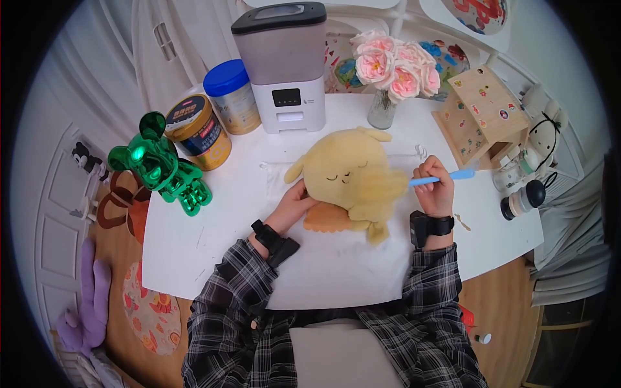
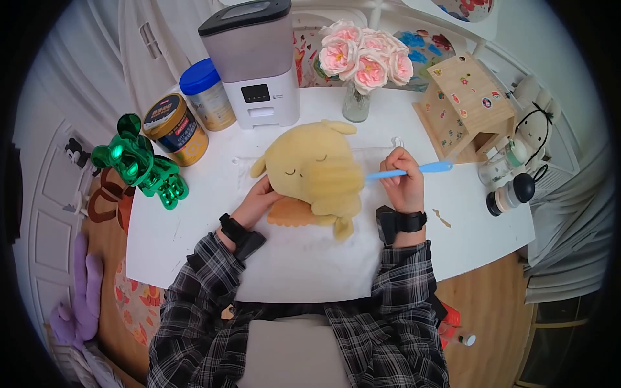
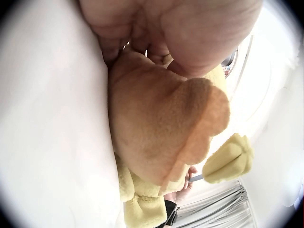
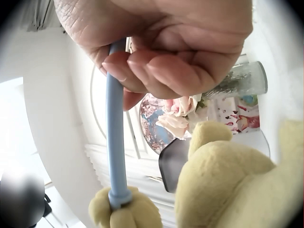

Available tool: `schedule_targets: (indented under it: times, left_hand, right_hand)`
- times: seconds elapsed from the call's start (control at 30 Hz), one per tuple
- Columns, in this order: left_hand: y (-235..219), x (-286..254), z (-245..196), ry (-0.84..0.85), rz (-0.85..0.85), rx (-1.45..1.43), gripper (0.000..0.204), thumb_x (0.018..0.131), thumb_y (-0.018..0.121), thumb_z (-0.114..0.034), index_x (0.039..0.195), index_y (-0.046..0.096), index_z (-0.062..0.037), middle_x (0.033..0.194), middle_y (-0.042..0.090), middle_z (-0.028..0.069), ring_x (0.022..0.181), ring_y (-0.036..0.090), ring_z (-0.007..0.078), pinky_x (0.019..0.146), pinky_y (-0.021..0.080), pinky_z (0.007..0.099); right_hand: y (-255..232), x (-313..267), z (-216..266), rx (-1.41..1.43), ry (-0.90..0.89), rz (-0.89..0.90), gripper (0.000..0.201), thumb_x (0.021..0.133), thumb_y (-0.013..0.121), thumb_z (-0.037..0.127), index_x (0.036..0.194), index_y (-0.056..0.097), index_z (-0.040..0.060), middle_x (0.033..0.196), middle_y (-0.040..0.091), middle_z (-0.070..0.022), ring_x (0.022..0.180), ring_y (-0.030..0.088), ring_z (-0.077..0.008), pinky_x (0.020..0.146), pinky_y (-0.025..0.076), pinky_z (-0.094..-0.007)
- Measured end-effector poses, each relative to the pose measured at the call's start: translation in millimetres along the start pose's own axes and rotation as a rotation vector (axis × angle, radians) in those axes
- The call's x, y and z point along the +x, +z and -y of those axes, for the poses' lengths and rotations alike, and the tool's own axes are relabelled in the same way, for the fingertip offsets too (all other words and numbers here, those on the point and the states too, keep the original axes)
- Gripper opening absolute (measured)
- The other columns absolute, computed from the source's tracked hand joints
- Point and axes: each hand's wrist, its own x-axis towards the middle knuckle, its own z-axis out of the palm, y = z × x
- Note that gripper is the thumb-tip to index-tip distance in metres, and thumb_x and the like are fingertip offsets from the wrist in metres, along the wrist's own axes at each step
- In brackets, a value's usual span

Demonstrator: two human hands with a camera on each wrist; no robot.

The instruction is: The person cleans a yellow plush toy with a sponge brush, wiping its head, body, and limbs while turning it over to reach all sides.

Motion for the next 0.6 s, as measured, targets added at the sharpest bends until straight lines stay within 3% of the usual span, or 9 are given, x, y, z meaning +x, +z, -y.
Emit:
schedule_targets:
  times: [0.07,0.17,0.37,0.47,0.6]
  left_hand:
    - [1,0,0,0.002,-0.003,-0.005,0.045,0.093,0.056,-0.011,0.135,0.042,-0.0043,0.130,0.053,0.0036,0.119,0.050,0.0130,0.101,0.039,0.0285]
    - [0,0,1,0.011,-0.008,0.010,0.044,0.093,0.056,-0.011,0.135,0.042,-0.0044,0.130,0.053,0.0035,0.119,0.050,0.0131,0.101,0.039,0.0285]
    - [0,0,1,0.013,-0.006,-0.021,0.045,0.092,0.057,-0.012,0.134,0.043,-0.0043,0.129,0.054,0.0037,0.118,0.051,0.0130,0.101,0.039,0.0285]
    - [0,1,2,0.014,-0.006,-0.011,0.045,0.092,0.057,-0.011,0.135,0.043,-0.0045,0.130,0.054,0.0036,0.119,0.050,0.0131,0.101,0.039,0.0286]
    - [-2,1,2,0.014,-0.014,0.015,0.046,0.093,0.057,-0.014,0.135,0.042,-0.0039,0.129,0.053,0.0041,0.118,0.051,0.0128,0.101,0.039,0.0285]
  right_hand:
    - [13,0,-2,0.113,0.003,-0.079,0.010,0.082,0.048,0.008,0.079,0.055,0.0008,0.058,0.045,-0.0018,0.053,0.042,-0.0111,0.052,0.035,-0.0248]
    - [15,1,-7,-0.101,0.071,-0.118,0.010,0.082,0.049,0.008,0.082,0.056,0.0007,0.063,0.049,-0.0030,0.057,0.043,-0.0108,0.055,0.036,-0.0239]
    - [2,-1,-1,-0.349,0.217,0.013,0.010,0.081,0.049,0.008,0.079,0.055,-0.0002,0.061,0.051,-0.0052,0.053,0.043,-0.0115,0.054,0.036,-0.0243]
    - [-9,-2,-1,-0.316,0.180,0.052,0.010,0.080,0.049,0.008,0.076,0.054,0.0004,0.057,0.047,-0.0033,0.051,0.042,-0.0113,0.053,0.036,-0.0244]
    - [-1,-1,1,-0.002,0.052,0.033,0.009,0.083,0.050,0.008,0.078,0.054,0.0013,0.059,0.044,-0.0014,0.055,0.043,-0.0102,0.054,0.036,-0.0243]
